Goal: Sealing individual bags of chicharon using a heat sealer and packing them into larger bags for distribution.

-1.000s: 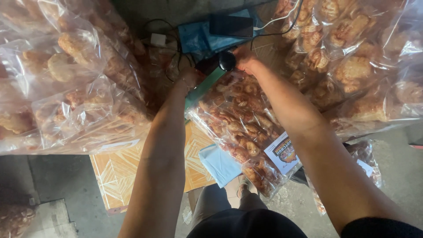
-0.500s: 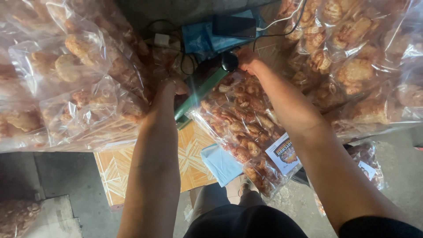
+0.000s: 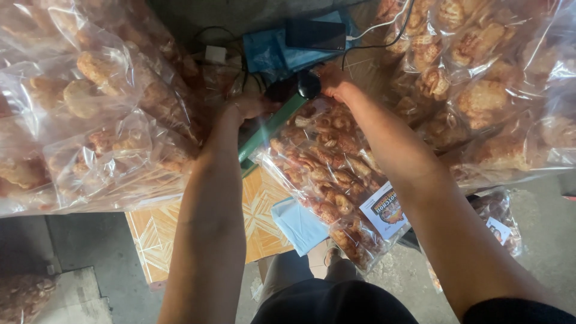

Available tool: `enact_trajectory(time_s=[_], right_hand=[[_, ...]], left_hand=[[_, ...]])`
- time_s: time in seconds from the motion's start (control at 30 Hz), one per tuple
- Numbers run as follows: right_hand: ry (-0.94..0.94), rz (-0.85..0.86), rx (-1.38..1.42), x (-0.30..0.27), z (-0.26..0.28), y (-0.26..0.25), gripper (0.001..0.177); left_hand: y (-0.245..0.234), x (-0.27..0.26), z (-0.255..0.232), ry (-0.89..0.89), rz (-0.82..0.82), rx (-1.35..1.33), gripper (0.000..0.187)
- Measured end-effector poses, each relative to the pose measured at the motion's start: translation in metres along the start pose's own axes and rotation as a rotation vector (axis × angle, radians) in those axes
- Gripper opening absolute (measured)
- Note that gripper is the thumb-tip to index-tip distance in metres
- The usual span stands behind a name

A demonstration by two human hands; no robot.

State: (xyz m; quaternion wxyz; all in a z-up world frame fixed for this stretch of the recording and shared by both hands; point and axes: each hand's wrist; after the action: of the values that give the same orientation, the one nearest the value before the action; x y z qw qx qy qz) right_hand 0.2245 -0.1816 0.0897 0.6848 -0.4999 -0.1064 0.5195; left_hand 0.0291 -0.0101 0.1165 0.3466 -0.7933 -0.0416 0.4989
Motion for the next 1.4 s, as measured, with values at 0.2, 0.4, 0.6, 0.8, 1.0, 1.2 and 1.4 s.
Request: enact_trajectory(time_s=[0.2, 0.4, 0.6, 0.8, 1.0, 1.2, 1.4], right_hand=[[0.153, -0.131, 0.211, 0.002, -0.01, 0.009, 0.025], [0.346, -0.142, 0.2, -0.016, 0.024, -0.018, 0.031], [-0.04, -0.136, 0.846, -0.02, -0.003, -0.004, 0.016], [-0.079, -0.171, 0.89, -0.009, -0.023, 0.01, 0.018], [-0.13, -0.2, 0.952, 0.001, -0.042, 0.031, 0.02], [-0.187, -0.234, 1.008, 0.016, -0.058, 0.051, 0.023], [-0.248, -0.273, 1.047, 0.026, -0.07, 0.066, 0.025]], left_hand=[[0.063, 0.163, 0.023, 0.174, 0.208, -0.015, 0.051], [0.036, 0.161, 0.025, 0.696, 0.269, 0.586, 0.065], [-0.026, -0.051, -0.158, 0.129, -0.226, -0.573, 0.087], [0.012, -0.018, -0.178, -0.006, -0.481, 0.054, 0.053], [0.027, 0.013, -0.171, 0.055, -0.437, -0.019, 0.05], [0.044, 0.046, -0.161, 0.168, -0.56, -0.151, 0.048], [0.036, 0.03, -0.162, 0.131, -0.429, -0.256, 0.051]])
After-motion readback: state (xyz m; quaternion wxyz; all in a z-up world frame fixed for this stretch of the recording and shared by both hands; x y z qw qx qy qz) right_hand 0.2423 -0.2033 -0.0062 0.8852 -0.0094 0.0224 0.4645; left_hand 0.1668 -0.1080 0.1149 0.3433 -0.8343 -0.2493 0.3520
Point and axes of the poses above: each hand's wrist, its own x-axis towards the middle knuckle, its own y-axis out of the palm, z = x × y, and after that the axes turned 13 degrees about -y, right-handed
